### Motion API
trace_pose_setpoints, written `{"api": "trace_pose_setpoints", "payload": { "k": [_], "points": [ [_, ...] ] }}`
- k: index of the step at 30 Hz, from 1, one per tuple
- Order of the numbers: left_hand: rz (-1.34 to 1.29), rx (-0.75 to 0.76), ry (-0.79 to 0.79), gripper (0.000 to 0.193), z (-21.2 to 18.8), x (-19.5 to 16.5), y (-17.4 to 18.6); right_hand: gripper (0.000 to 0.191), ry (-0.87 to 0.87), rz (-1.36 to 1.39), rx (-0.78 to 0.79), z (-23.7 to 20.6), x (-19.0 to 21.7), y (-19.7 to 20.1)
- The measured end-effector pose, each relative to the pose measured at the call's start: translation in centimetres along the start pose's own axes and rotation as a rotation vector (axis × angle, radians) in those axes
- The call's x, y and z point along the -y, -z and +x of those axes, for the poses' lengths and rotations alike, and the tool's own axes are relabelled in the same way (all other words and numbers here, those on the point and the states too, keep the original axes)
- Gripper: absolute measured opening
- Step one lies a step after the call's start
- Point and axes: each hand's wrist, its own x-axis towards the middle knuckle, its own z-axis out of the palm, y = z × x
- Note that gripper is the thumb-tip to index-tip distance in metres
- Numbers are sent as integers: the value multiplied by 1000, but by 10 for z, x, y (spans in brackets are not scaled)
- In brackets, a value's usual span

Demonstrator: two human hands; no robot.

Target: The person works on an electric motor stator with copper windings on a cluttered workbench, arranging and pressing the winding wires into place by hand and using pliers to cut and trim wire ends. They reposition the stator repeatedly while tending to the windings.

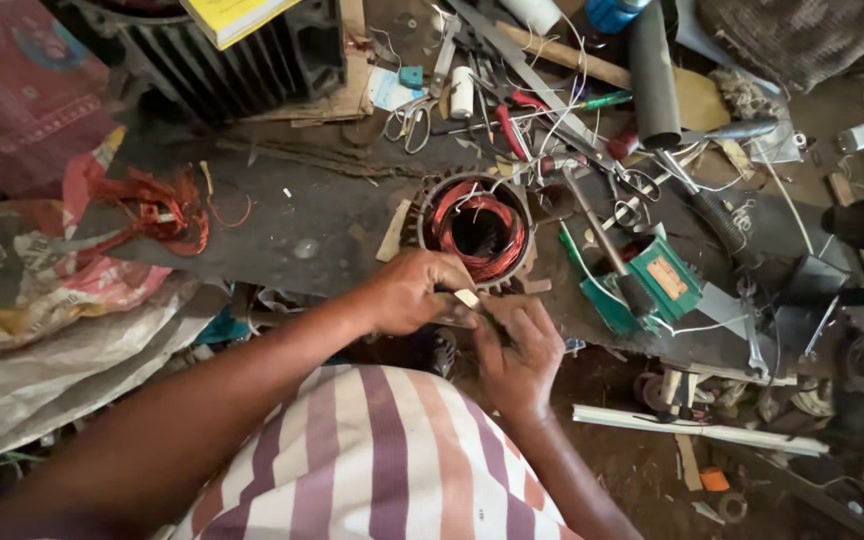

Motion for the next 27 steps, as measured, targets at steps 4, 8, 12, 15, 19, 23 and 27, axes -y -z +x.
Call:
{"api": "trace_pose_setpoints", "payload": {
  "k": [4, 8, 12, 15, 19, 23, 27],
  "points": [
    [-44, 31, 69, 18, 4, -4, -1, 16, 41, -40, 38, 1, 8, 19],
    [-19, 160, -39, 20, 13, 4, 9, 16, -3, -11, 103, 10, 15, 61],
    [86, 335, 101, 26, 28, 9, 17, 24, 136, -62, 266, 52, 7, 76],
    [191, 425, 113, 30, 41, 6, 22, 29, 452, -208, 508, 85, 5, 61],
    [322, 549, 218, 32, 55, 1, 26, 42, 953, -362, 750, 111, 13, 48],
    [294, 585, 326, 27, 59, 3, 27, 38, 1078, -340, 783, 122, 15, 39],
    [191, 489, 101, 33, 54, 8, 26, 28, 907, -322, 827, 118, 19, 45]
  ]
}}
